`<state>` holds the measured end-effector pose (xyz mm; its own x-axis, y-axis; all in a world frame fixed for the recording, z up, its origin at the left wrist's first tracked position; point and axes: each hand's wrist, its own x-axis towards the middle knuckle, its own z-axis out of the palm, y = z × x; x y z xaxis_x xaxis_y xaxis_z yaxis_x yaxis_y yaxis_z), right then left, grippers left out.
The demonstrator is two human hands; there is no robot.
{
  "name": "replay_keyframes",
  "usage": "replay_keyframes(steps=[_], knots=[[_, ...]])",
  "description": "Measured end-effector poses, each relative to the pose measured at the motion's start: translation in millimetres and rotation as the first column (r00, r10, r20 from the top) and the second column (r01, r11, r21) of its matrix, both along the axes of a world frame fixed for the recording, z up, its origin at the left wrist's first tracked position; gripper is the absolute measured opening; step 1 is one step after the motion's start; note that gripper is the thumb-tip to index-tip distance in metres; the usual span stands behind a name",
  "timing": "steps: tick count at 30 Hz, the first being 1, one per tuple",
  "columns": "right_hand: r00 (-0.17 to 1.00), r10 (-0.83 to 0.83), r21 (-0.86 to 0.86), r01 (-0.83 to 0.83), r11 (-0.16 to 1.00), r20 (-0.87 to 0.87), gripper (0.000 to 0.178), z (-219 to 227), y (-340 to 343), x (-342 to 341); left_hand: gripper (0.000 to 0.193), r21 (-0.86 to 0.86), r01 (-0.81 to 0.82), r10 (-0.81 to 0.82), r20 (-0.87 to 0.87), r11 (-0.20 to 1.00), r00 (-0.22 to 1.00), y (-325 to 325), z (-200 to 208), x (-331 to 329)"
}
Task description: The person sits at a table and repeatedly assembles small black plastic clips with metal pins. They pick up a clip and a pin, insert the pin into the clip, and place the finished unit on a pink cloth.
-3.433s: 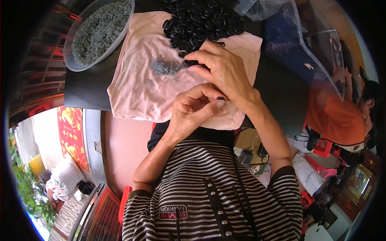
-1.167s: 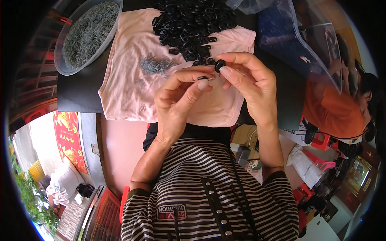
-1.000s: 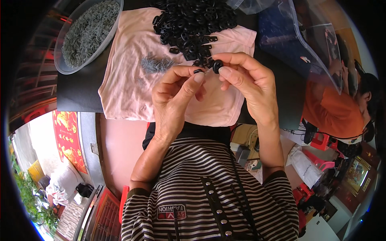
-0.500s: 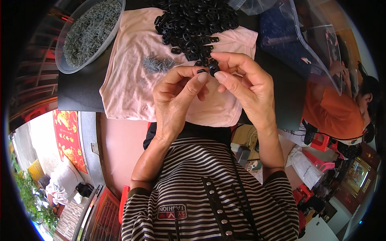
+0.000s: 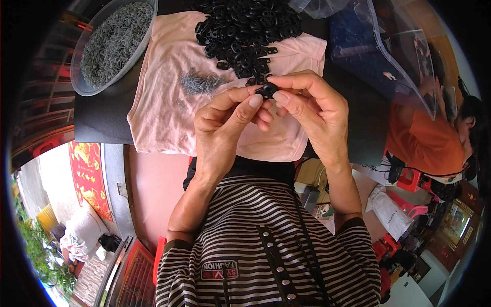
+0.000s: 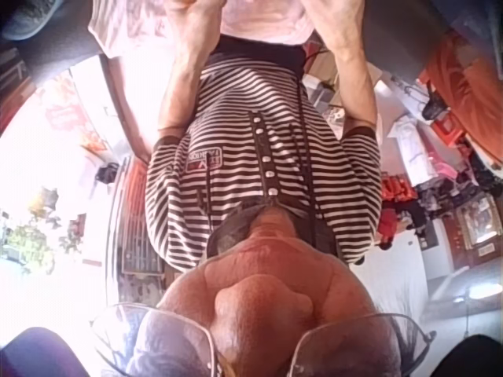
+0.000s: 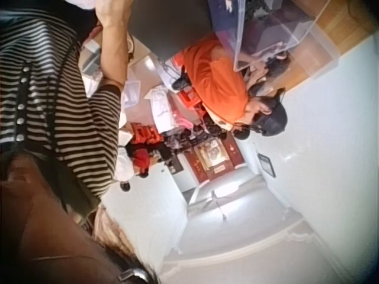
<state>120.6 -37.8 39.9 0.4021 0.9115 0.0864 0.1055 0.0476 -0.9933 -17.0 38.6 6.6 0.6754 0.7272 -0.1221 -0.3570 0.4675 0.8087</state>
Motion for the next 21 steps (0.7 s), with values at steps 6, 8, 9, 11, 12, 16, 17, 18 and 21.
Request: replay_keyframes(steps=[6, 8, 9, 11, 12, 16, 17, 18, 21], knots=[[0.997, -0.016, 0.033, 0.013, 0.999, 0.078, 0.02, 0.5, 0.1, -2.8, 0.02, 0.0, -0.006, 0.006, -0.007, 1.0, 1.0, -0.2, 0.5, -0.4], [0.991, -0.033, 0.054, 0.026, 0.998, 0.133, 0.019, -1.2, 0.2, -4.3, 0.02, -0.008, -0.014, 0.014, -0.003, 1.0, 1.0, -1.5, -0.1, 0.0], [0.987, -0.044, 0.063, 0.034, 0.997, 0.153, 0.019, -1.6, 0.2, -5.4, 0.019, -0.014, -0.02, 0.02, 0.001, 1.0, 1.0, -2.6, -0.1, 0.1], [0.979, -0.065, 0.084, 0.05, 0.995, 0.196, 0.018, -2.4, 0.2, -7.6, 0.019, -0.025, -0.033, 0.033, 0.006, 0.999, 0.999, -4.6, 0.0, 0.5], [0.973, -0.076, 0.097, 0.056, 0.994, 0.22, 0.018, -2.8, 0.2, -9.0, 0.019, -0.012, -0.033, 0.033, -0.003, 0.999, 0.999, -4.9, -0.7, 0.3], [0.959, -0.128, 0.132, 0.097, 0.987, 0.254, 0.018, -8.1, 2.5, -14.5, 0.018, 0.011, -0.049, 0.049, 0.002, 0.999, 0.999, -6.2, -5.9, 1.0], [0.957, -0.12, 0.127, 0.089, 0.988, 0.263, 0.018, -8.5, 3.1, -13.1, 0.018, 0.009, -0.057, 0.057, 0.012, 0.998, 0.998, -6.0, -6.2, 1.7], [0.956, -0.113, 0.123, 0.082, 0.989, 0.272, 0.019, -9.0, 3.6, -10.3, 0.018, -0.005, -0.051, 0.051, 0.014, 0.999, 0.999, -6.0, -5.4, 2.8], [0.942, -0.088, 0.119, 0.052, 0.992, 0.325, 0.02, -1.7, 3.9, -4.0, 0.019, -0.03, -0.026, 0.027, 0.026, 0.999, 0.999, -3.5, 0.1, 4.8]])
